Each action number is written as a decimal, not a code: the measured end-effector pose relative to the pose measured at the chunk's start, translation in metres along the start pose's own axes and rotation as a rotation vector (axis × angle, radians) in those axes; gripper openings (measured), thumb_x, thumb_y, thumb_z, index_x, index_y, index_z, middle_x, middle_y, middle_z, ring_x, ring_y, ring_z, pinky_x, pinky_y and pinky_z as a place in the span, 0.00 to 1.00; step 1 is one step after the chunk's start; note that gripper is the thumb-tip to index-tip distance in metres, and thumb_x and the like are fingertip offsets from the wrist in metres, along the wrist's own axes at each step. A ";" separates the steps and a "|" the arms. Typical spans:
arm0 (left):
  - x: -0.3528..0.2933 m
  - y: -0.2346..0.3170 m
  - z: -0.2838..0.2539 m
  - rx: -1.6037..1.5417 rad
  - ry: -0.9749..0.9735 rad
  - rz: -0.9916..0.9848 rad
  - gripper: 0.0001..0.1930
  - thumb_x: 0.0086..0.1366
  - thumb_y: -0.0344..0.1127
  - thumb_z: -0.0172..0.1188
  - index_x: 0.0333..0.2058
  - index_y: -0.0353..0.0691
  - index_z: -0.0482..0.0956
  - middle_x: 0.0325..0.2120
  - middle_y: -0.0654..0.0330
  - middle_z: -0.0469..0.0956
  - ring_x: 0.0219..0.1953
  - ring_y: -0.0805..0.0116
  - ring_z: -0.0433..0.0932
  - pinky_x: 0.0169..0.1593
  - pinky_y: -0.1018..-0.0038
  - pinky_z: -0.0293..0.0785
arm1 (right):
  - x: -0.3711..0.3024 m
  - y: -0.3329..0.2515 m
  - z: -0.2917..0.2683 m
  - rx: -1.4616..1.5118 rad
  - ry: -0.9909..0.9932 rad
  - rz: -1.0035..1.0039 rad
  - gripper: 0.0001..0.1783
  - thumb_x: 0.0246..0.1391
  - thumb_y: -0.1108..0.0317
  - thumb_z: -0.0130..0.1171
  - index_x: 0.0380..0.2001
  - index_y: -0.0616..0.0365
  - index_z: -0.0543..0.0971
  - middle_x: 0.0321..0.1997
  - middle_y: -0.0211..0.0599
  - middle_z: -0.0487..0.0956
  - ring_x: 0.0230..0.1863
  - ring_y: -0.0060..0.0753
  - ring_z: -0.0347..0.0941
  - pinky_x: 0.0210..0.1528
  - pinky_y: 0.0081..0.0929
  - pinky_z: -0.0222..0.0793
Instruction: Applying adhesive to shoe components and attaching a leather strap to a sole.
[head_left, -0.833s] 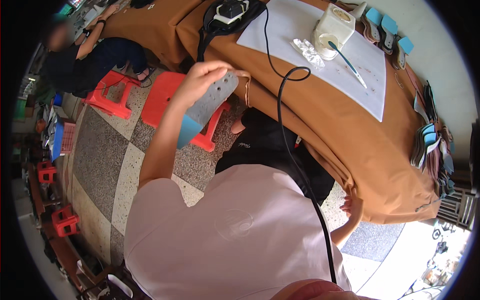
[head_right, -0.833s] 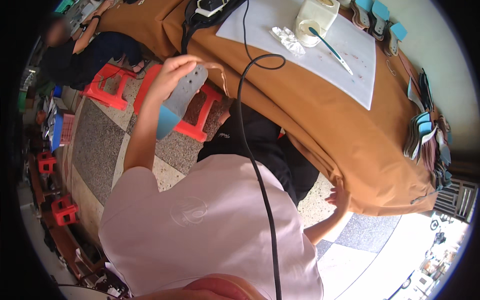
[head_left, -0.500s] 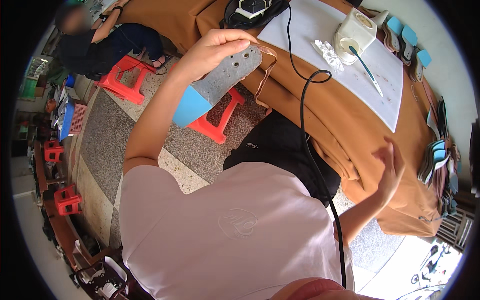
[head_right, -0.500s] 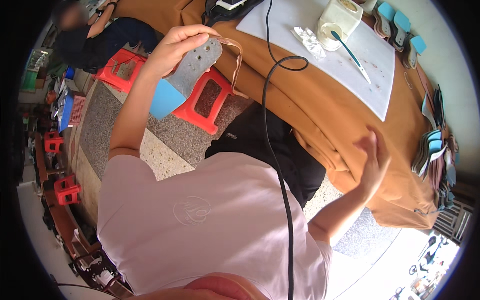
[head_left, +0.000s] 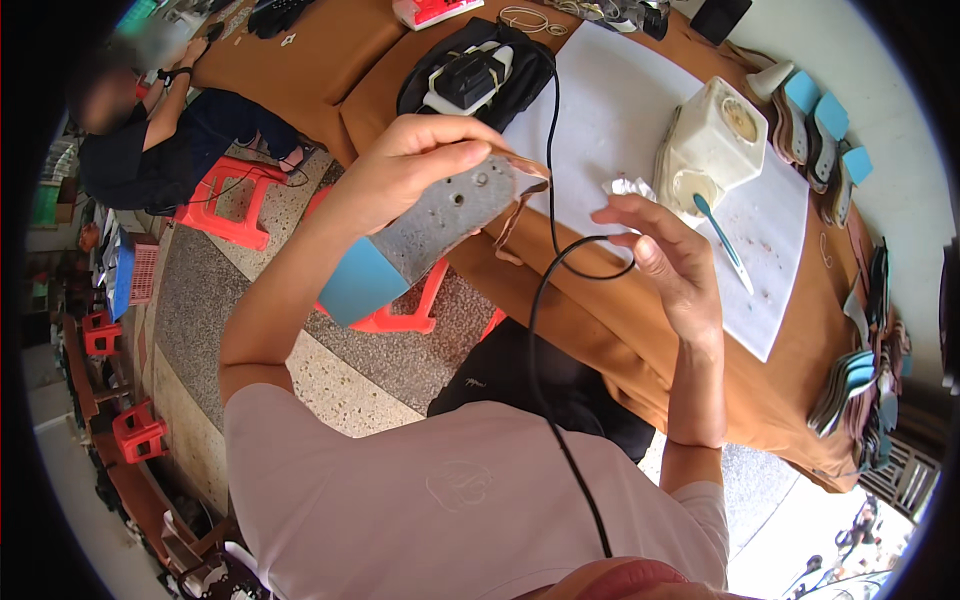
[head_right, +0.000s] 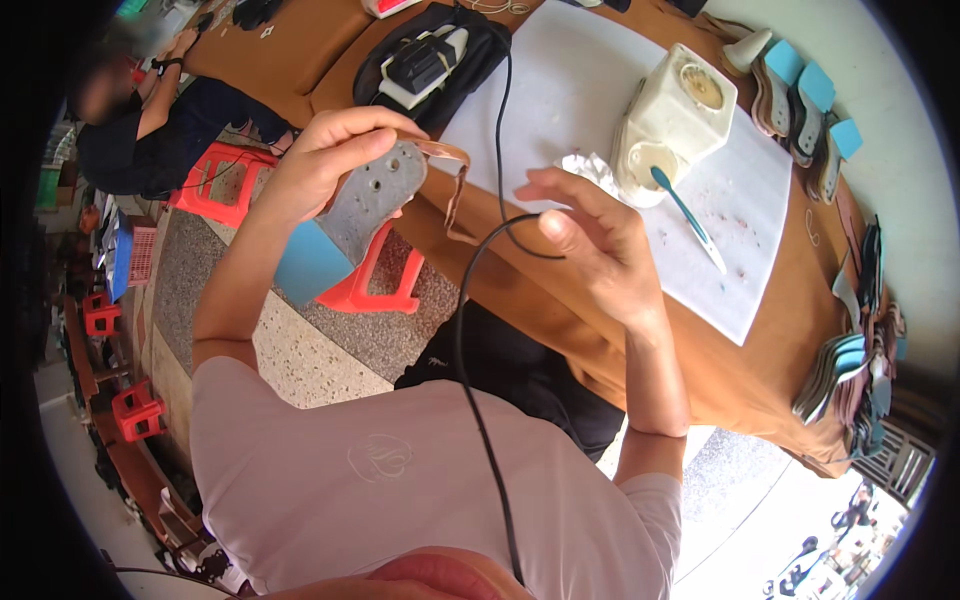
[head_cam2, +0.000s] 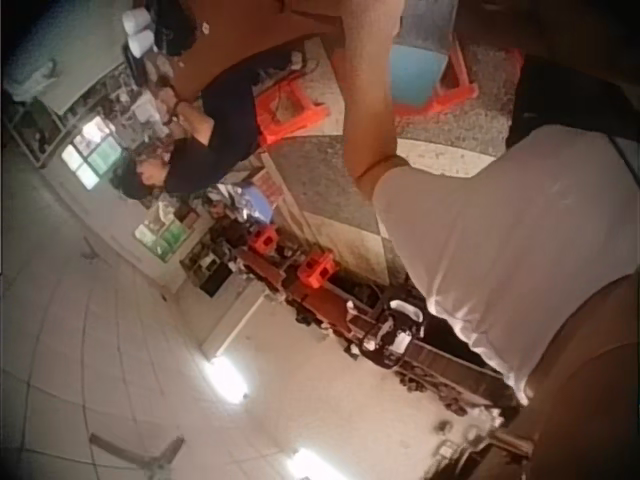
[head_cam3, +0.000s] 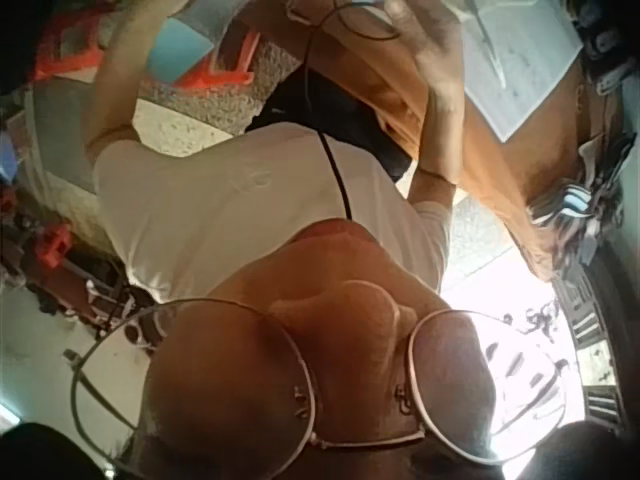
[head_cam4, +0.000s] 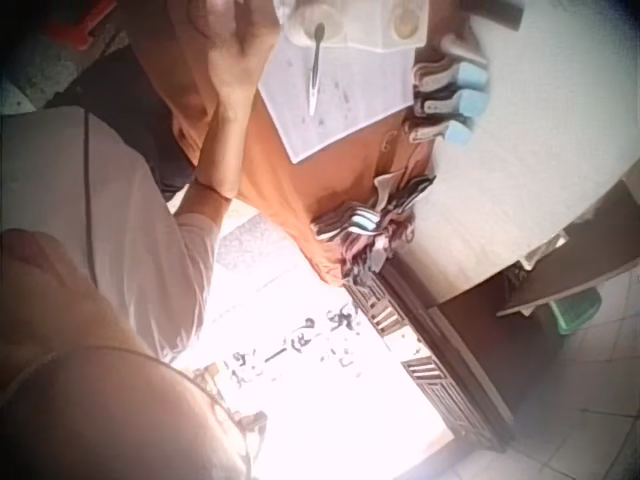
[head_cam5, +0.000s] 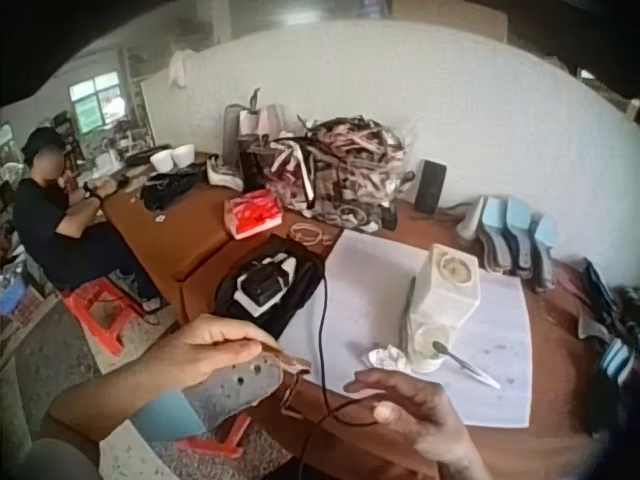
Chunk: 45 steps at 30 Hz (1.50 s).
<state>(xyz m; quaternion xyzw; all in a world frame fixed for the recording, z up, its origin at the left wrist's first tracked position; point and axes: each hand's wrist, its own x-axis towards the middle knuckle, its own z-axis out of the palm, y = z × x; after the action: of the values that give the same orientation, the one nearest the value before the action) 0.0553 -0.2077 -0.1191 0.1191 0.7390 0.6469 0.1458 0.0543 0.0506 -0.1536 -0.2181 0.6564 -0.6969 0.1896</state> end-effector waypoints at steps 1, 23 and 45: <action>0.011 0.005 -0.001 -0.004 0.006 -0.012 0.11 0.59 0.32 0.45 0.37 0.32 0.70 0.27 0.60 0.73 0.24 0.77 0.73 0.26 0.81 0.72 | 0.012 -0.001 0.002 0.007 -0.007 0.009 0.23 0.47 0.62 0.53 0.45 0.64 0.66 0.40 0.39 0.72 0.45 0.29 0.64 0.48 0.23 0.57; -0.006 -0.005 0.040 0.035 -0.106 -0.210 0.26 0.55 0.30 0.50 0.53 0.35 0.54 0.38 0.59 0.69 0.34 0.77 0.71 0.36 0.85 0.65 | 0.031 0.005 0.042 0.158 -0.133 0.140 0.08 0.43 0.73 0.55 0.29 0.66 0.74 0.25 0.31 0.74 0.24 0.14 0.66 0.20 0.12 0.62; 0.044 -0.036 0.005 -0.512 0.207 -0.140 0.18 0.50 0.31 0.57 0.41 0.37 0.68 0.33 0.63 0.72 0.36 0.73 0.72 0.39 0.74 0.68 | 0.198 -0.110 -0.081 -0.516 -0.242 -0.083 0.13 0.41 0.65 0.59 0.29 0.61 0.76 0.22 0.28 0.74 0.24 0.18 0.66 0.23 0.15 0.60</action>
<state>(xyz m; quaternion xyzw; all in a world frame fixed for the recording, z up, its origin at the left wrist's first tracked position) 0.0166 -0.1922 -0.1581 -0.0395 0.5687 0.8097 0.1394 -0.1530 0.0158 -0.0363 -0.3673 0.7752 -0.4828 0.1762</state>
